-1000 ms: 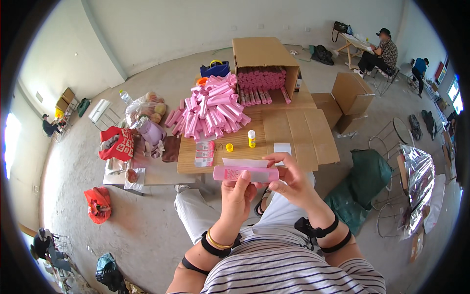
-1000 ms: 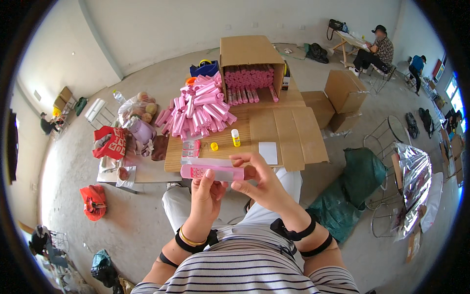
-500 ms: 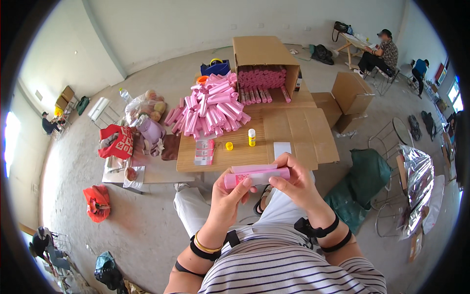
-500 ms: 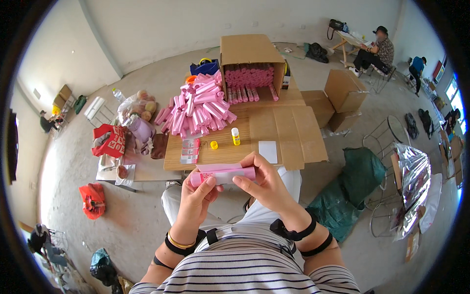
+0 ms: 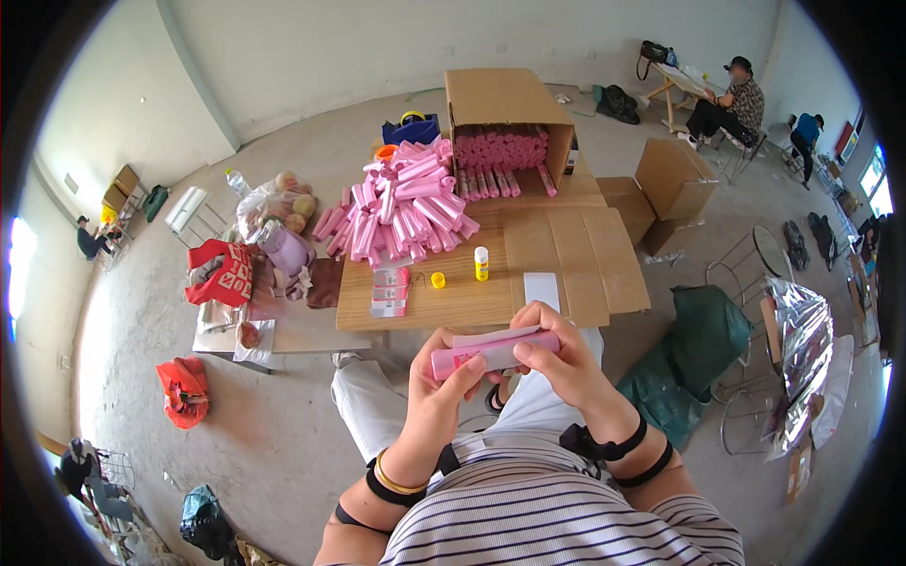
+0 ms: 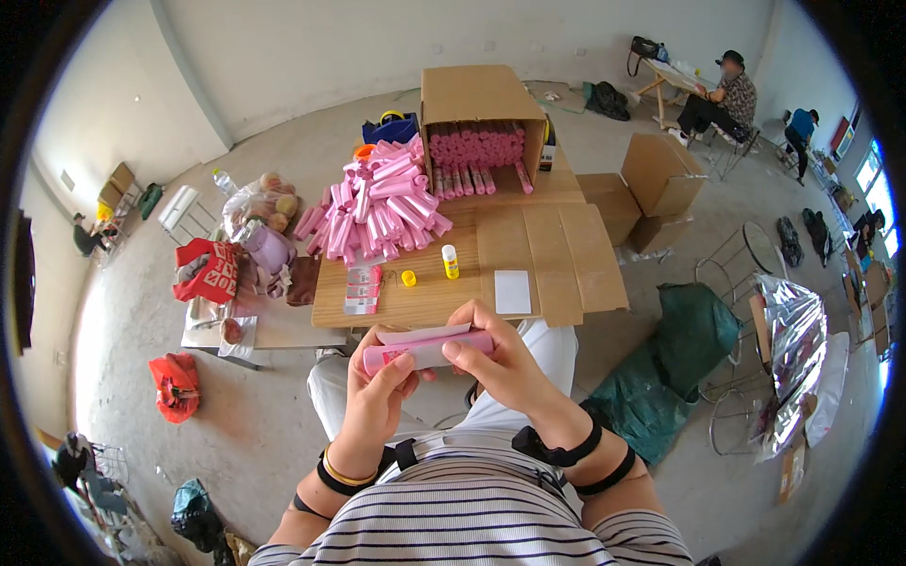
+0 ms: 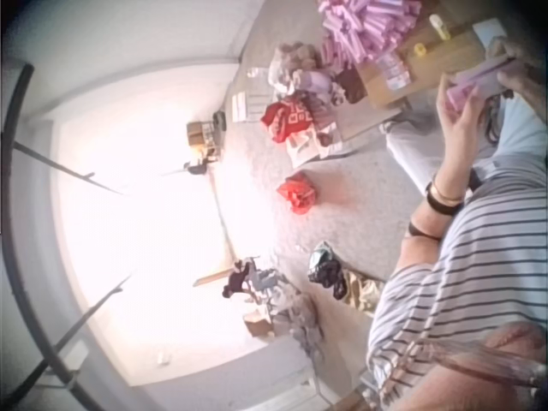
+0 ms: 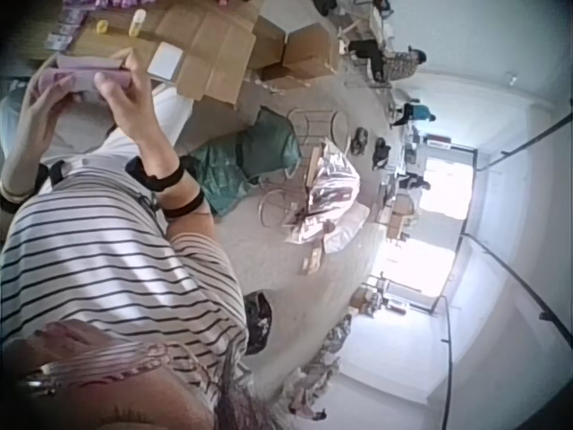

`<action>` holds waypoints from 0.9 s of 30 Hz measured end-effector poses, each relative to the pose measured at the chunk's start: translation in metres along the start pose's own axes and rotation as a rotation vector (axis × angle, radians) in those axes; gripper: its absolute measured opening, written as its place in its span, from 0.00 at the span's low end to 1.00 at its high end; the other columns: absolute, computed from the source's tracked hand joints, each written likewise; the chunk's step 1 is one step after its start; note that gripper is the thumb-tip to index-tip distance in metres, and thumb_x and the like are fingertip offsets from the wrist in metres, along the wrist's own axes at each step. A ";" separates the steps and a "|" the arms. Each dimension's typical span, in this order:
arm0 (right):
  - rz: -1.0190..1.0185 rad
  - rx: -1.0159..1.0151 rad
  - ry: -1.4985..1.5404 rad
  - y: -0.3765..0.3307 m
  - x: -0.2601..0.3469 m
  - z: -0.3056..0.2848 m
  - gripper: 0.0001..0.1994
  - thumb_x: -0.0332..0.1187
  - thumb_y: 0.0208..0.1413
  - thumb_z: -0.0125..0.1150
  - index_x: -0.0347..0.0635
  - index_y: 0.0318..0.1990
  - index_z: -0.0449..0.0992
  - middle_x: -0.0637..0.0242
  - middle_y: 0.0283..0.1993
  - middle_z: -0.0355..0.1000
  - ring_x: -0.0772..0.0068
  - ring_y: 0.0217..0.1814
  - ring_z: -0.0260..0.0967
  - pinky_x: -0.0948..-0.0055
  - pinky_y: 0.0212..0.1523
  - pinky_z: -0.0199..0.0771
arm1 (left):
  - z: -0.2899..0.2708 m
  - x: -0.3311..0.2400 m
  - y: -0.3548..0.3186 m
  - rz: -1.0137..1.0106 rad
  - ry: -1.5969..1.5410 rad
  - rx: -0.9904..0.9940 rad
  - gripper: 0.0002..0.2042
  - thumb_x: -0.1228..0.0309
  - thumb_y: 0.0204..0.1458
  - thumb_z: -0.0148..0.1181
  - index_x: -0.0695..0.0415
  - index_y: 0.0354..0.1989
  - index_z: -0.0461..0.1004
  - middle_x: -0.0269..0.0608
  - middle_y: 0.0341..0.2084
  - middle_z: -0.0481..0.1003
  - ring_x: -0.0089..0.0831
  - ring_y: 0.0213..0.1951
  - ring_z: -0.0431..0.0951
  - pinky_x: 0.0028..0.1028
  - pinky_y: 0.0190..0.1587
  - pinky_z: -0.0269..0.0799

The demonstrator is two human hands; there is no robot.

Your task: Apply adhesive labels to pink cylindrical plastic products using a glue stick and pre-cut paper labels.

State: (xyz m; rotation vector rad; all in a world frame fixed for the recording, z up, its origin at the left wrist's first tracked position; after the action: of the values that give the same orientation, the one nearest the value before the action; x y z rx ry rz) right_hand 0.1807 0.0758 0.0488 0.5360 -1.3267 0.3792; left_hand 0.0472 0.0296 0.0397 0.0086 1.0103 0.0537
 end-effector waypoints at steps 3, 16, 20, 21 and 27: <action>-0.003 -0.005 0.025 0.000 0.001 0.002 0.08 0.32 0.60 0.56 0.41 0.41 0.66 0.73 0.31 0.65 0.86 0.32 0.60 0.82 0.34 0.62 | 0.000 0.002 -0.001 0.006 -0.067 -0.042 0.05 0.76 0.55 0.58 0.58 0.35 0.66 0.42 0.33 0.76 0.23 0.30 0.78 0.17 0.24 0.61; -0.073 -0.046 -0.015 -0.005 0.006 0.003 0.05 0.28 0.59 0.55 0.38 0.39 0.68 0.71 0.38 0.64 0.85 0.34 0.61 0.82 0.35 0.62 | 0.001 -0.001 -0.003 -0.019 -0.042 -0.076 0.05 0.75 0.52 0.60 0.57 0.34 0.69 0.36 0.33 0.73 0.18 0.26 0.71 0.16 0.26 0.64; -0.014 -0.030 0.098 -0.005 0.003 0.007 0.07 0.28 0.59 0.55 0.37 0.43 0.70 0.70 0.38 0.67 0.85 0.36 0.63 0.81 0.37 0.65 | -0.005 0.000 -0.002 -0.012 -0.055 -0.029 0.04 0.76 0.55 0.59 0.59 0.37 0.72 0.41 0.36 0.77 0.18 0.29 0.73 0.15 0.28 0.67; 0.014 -0.016 0.140 -0.004 0.003 0.009 0.08 0.28 0.59 0.55 0.37 0.44 0.70 0.70 0.38 0.67 0.84 0.36 0.63 0.80 0.37 0.66 | -0.008 0.001 -0.001 -0.009 -0.057 -0.035 0.04 0.76 0.55 0.59 0.59 0.37 0.72 0.42 0.36 0.77 0.18 0.29 0.73 0.15 0.28 0.67; 0.021 -0.004 0.169 -0.004 -0.003 0.010 0.08 0.27 0.59 0.54 0.36 0.45 0.72 0.69 0.36 0.69 0.83 0.33 0.64 0.79 0.36 0.68 | -0.010 0.007 -0.003 0.005 -0.094 -0.093 0.04 0.76 0.56 0.59 0.59 0.37 0.72 0.42 0.39 0.76 0.18 0.28 0.73 0.14 0.25 0.65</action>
State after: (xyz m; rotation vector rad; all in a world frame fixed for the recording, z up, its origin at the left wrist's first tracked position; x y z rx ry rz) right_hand 0.1739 0.0671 0.0468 0.4770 -1.1707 0.4299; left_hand 0.0432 0.0263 0.0283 -0.0705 0.9126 0.1040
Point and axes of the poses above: each hand's wrist, its own y-axis towards the middle knuckle, its own z-axis out of the palm, x = y × z, the point moved 8 cm from there along y, towards the middle knuckle
